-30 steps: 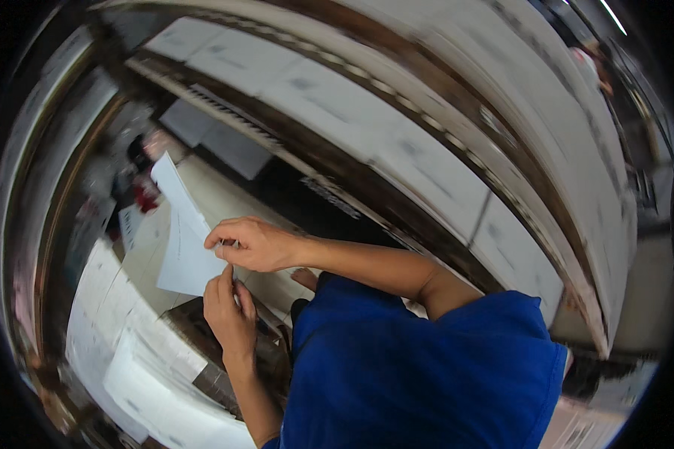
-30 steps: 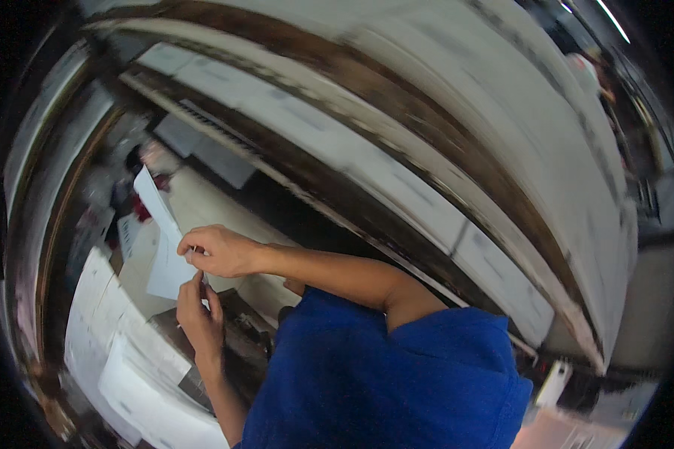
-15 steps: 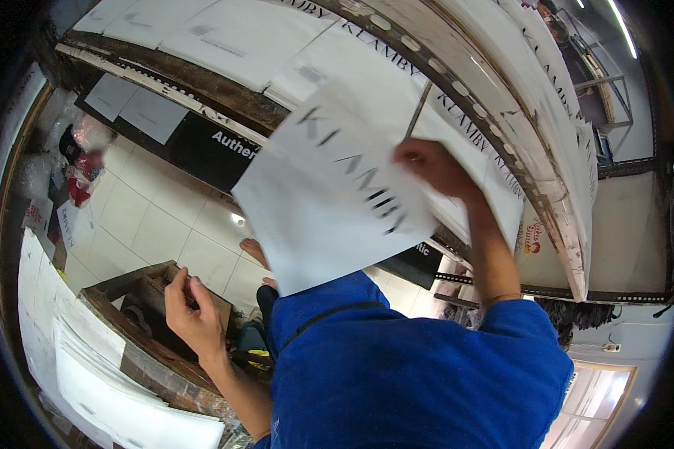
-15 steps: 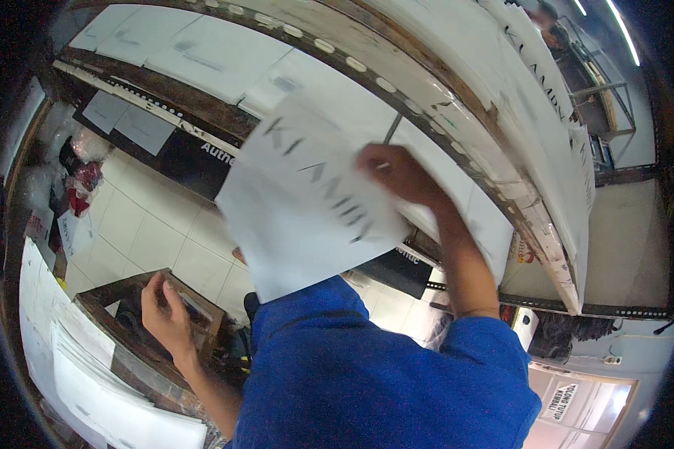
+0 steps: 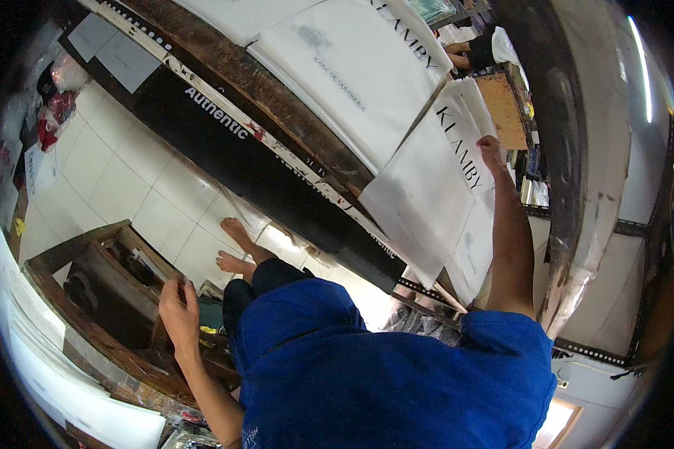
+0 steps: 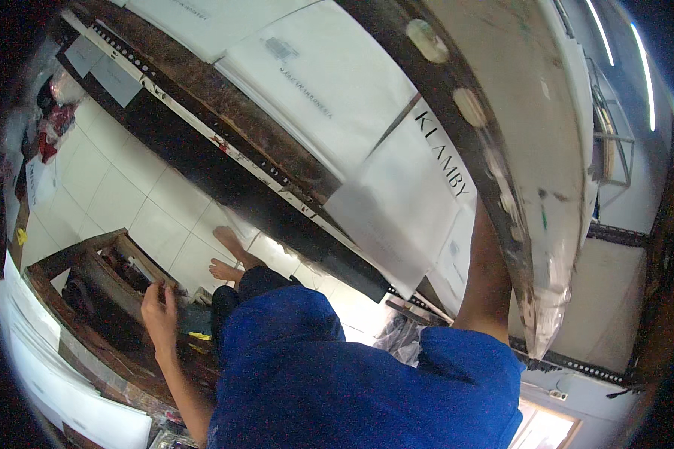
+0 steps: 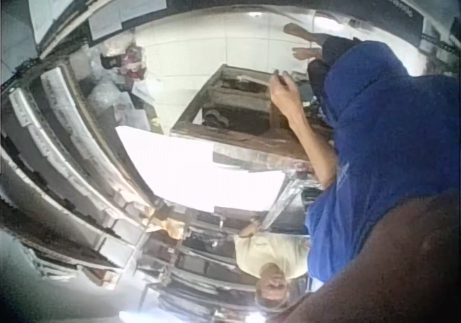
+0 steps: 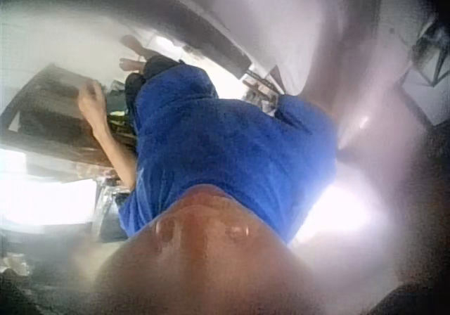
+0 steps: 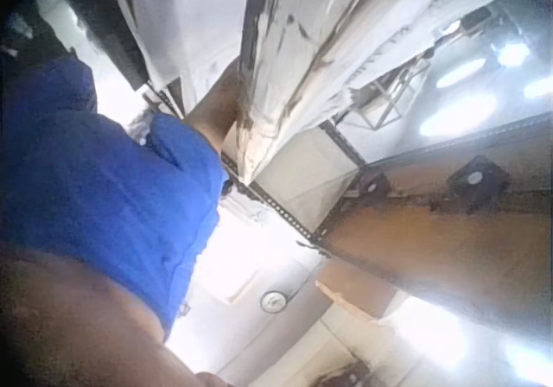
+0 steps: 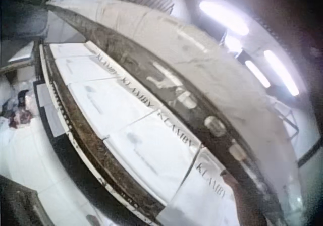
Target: The person repeatedly picks up white printed sheets from a table and places them onto a nearby metal shelf. The person handles the sheets one at a time, stacking them in rows on the shelf. Another person is visible working at the table in the background.
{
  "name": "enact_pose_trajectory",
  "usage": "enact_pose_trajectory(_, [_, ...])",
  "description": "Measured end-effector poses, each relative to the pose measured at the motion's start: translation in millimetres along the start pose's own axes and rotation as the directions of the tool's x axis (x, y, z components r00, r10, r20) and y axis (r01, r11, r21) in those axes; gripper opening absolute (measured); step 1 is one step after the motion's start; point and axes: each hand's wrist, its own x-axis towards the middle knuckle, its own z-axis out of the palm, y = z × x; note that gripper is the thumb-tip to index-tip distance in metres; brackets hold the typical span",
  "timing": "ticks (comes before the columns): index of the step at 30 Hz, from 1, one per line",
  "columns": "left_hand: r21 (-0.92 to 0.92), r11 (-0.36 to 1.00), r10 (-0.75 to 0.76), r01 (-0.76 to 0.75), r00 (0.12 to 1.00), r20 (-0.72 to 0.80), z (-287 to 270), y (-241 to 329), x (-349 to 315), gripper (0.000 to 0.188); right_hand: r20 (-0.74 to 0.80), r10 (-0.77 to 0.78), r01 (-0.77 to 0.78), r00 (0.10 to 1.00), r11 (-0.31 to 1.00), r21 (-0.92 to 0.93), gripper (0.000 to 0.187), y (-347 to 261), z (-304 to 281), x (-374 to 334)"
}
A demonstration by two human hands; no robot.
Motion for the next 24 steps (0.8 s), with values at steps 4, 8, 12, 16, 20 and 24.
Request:
enact_pose_trajectory(4, [0.033, 0.998, -0.046, 0.044, 0.996, 0.070, 17, -8, -11, 0.021, -0.171, 0.150, -0.168, 0.974, 0.981, -0.097, 0.016, 24, 1, 23])
enact_pose_trajectory(8, [0.049, 0.996, -0.080, 0.077, 0.994, 0.080, 19, -6, -11, 0.022, -0.211, 0.105, -0.131, 0.972, 0.984, -0.116, 0.016, 36, -8, 36])
enact_pose_trajectory(12, [0.001, 0.998, -0.066, 0.066, 0.995, 0.072, 19, -7, -6, 0.022, -0.219, 0.134, -0.176, 0.966, 0.968, -0.181, 0.015, 23, -13, 41])
enact_pose_trajectory(16, [0.048, 0.997, -0.067, 0.065, 0.996, 0.059, 18, -9, -2, 0.022, -0.193, 0.119, -0.156, 0.974, 0.970, -0.185, 0.016, 5, -19, 35])
enact_pose_trajectory(20, [0.045, 0.996, -0.078, 0.076, 0.995, 0.058, 18, -12, -1, 0.021, -0.312, 0.069, -0.144, 0.948, 0.964, -0.223, 0.018, -1, -17, 33])
enact_pose_trajectory(24, [0.052, 0.998, -0.044, 0.045, 0.999, -0.022, 5, -4, 0, 0.019, -0.471, -0.111, -0.020, 0.875, 0.964, -0.264, 0.021, -41, -13, 37])
